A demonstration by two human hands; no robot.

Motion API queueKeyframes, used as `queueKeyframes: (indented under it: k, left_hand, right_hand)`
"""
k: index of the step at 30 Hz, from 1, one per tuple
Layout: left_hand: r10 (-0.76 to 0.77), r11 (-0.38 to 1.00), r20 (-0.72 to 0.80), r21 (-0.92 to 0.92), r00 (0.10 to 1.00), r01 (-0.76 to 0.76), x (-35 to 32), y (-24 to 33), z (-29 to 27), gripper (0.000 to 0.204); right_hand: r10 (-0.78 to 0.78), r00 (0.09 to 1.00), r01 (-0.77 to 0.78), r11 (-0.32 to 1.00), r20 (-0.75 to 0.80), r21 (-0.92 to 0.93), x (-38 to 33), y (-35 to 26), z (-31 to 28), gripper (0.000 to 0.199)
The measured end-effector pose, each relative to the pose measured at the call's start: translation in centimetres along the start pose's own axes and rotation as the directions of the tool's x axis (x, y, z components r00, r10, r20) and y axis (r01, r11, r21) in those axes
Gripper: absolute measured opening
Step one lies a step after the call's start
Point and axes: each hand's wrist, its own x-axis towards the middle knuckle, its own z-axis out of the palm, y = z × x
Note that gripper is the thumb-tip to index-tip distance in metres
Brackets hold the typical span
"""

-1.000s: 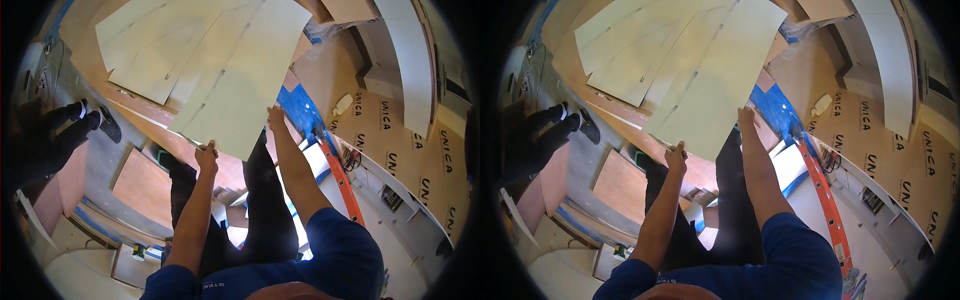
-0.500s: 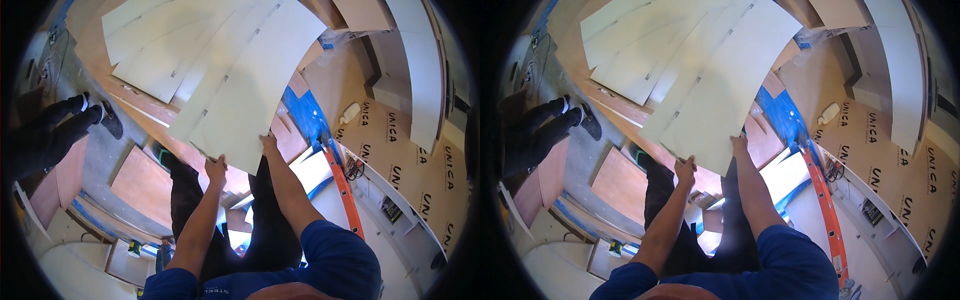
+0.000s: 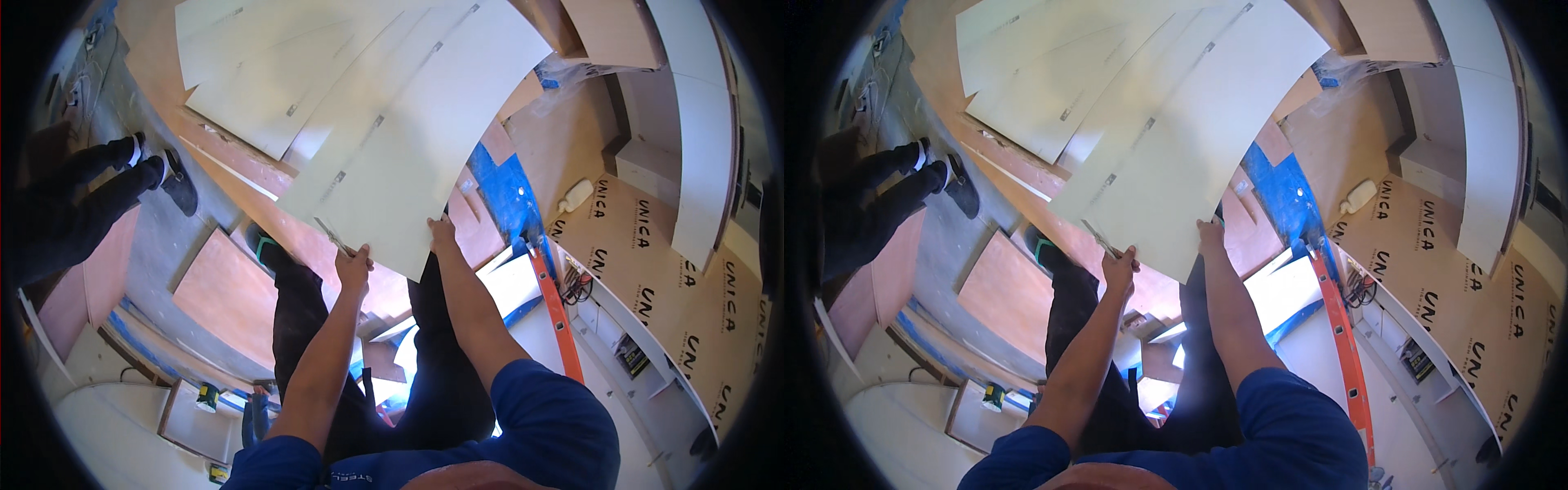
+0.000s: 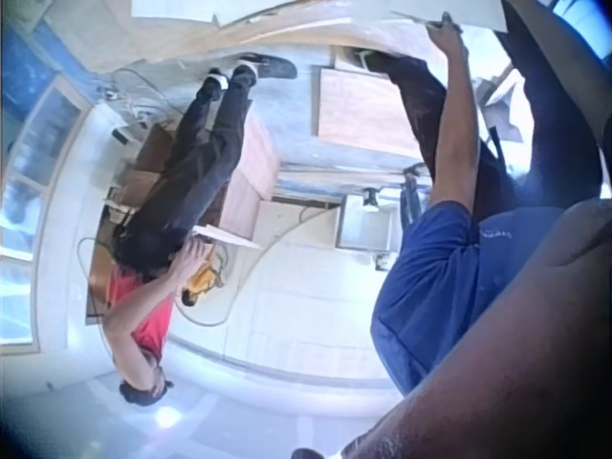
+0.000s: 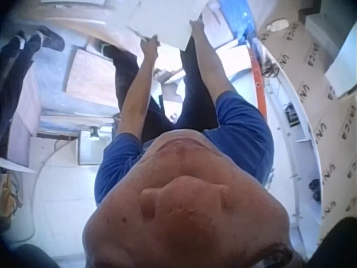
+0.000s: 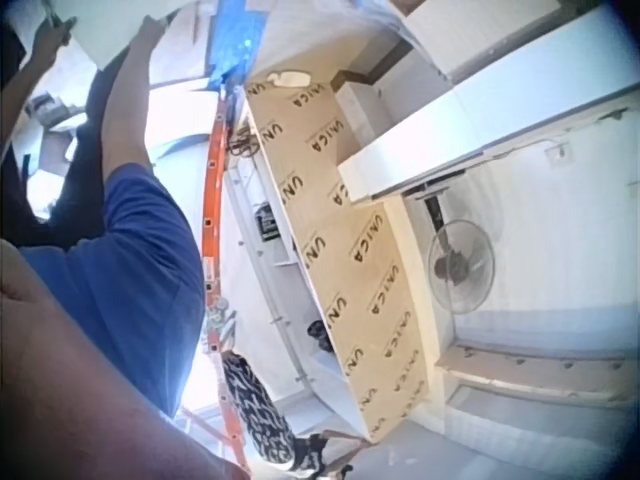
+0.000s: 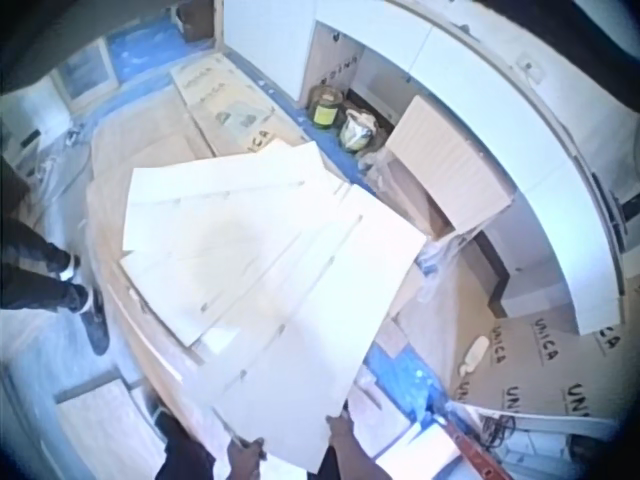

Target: The person scores and cuts thin white panels using a utility knife and a straight edge, then moves various plywood and white boards around the workspace.

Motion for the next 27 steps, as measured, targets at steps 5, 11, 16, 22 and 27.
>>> queueKeyframes:
  k: [5,11,16,22,27]
  left_hand:
    - [0.012,0.994,0.035,0.109,0.999,-0.016,0.6,-1.2,0.1,0.027]
    - [-0.069,0.997,-0.189,0.033,0.980,0.076,3.4,-5.2,-3.0,0.017]
    - [-0.093,0.994,-0.183,0.044,0.979,0.103,3.9,-6.9,-3.2,0.010]
    - [-0.129,0.990,-0.171,0.036,0.977,0.137,3.9,-8.1,-4.4,0.012]
    - [-0.118,0.993,-0.148,-0.005,0.982,0.119,4.7,-8.1,-4.2,0.011]
  right_hand:
    - [-0.360,0.933,0.269,0.672,0.013,-0.690,4.1,2.8,-2.9,0.048]
    - [0.110,0.991,-0.108,0.994,0.077,-0.036,1.5,1.9,0.9,0.033]
    - [0.234,0.969,-0.233,0.972,0.084,-0.023,2.7,2.4,0.4,0.034]
    - [0.416,0.909,-0.418,0.902,-0.041,-0.112,0.5,1.8,2.5,0.038]
    - [0.380,0.923,-0.382,0.898,-0.052,-0.220,0.2,1.7,2.3,0.045]
